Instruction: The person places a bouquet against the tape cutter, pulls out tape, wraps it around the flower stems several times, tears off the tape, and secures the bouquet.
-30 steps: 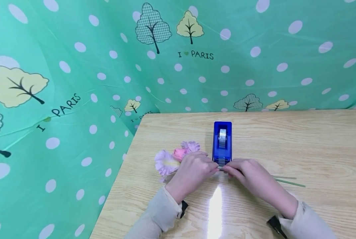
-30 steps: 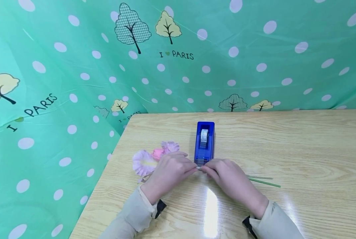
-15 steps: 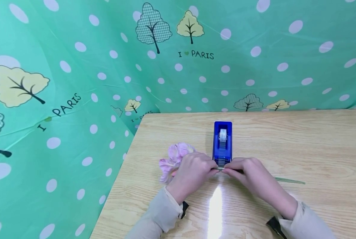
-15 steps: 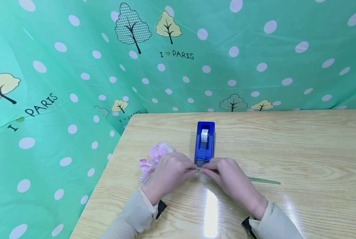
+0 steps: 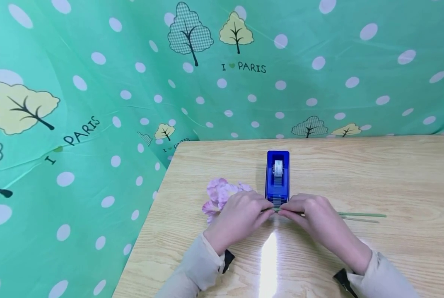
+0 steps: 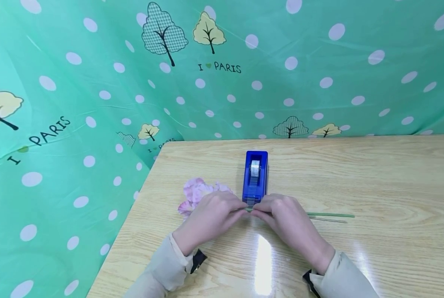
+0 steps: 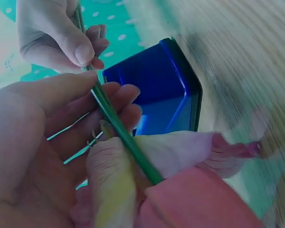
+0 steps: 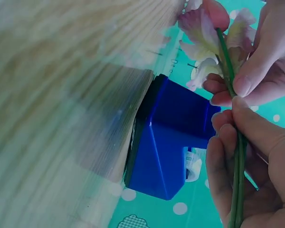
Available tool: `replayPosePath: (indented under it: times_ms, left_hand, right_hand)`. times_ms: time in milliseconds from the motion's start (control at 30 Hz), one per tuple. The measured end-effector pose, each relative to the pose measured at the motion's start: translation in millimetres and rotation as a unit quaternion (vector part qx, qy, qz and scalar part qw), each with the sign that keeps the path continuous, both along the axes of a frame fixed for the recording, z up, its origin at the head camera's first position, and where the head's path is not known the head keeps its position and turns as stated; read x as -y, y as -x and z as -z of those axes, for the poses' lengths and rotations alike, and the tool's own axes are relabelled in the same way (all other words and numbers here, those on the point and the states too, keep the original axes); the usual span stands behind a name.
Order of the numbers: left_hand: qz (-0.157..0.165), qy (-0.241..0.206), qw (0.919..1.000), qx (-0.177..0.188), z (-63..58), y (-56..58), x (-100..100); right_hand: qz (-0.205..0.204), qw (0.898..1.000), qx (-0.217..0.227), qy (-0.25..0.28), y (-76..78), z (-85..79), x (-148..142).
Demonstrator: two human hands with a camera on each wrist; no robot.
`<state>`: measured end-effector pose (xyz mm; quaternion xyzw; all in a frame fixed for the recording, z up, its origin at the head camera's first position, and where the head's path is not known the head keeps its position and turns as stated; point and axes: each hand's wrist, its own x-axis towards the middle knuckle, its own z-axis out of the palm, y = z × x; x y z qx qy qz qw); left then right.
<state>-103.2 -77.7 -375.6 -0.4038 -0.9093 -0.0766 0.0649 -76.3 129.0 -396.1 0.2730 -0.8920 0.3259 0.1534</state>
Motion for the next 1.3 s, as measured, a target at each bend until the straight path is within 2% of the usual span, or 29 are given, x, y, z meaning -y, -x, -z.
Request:
replayPosePath:
  times_ms: [133, 267, 600, 733, 833, 1033, 1167, 1300]
  left_hand:
    - [-0.016, 0.016, 0.9997, 0.006, -2.0, -0.3, 0]
    - [-0.025, 0.020, 0.9994, -0.014, -2.7, -0.7, 1]
    - [-0.007, 0.008, 0.9982, -0.059, -2.9, -2.2, 3]
    - [-0.008, 0.010, 0.9971, -0.075, -3.3, -2.9, 3]
    - [-0.009, 0.010, 0.9965, -0.082, -2.9, -3.3, 2]
    - [-0.007, 0.008, 0.9958, -0.091, -1.4, -3.1, 1]
    - [-0.004, 0.003, 0.9960, -0.089, -0.7, -3.1, 1]
    - [-0.005, 0.010, 0.9959, -0.090, 0.9, -3.1, 0]
  right_hand:
    - [0.008, 1.000, 0.012, 0.001, -1.5, -1.5, 2]
    - [0.013, 1.000, 0.027, 0.009, -1.9, -1.1, 4]
    - [0.031, 0.999, 0.037, 0.025, -4.8, -0.9, 8]
    - [0.043, 0.997, 0.057, 0.024, -4.9, -2.1, 8]
    - [0.055, 0.993, 0.095, 0.032, -3.9, -3.4, 9]
    - [0.104, 0.977, 0.175, 0.069, 1.0, -7.8, 13]
    - [0.129, 0.972, 0.185, 0.062, 4.2, -9.6, 16]
    - [0.142, 0.972, 0.182, 0.046, 5.7, -9.3, 18]
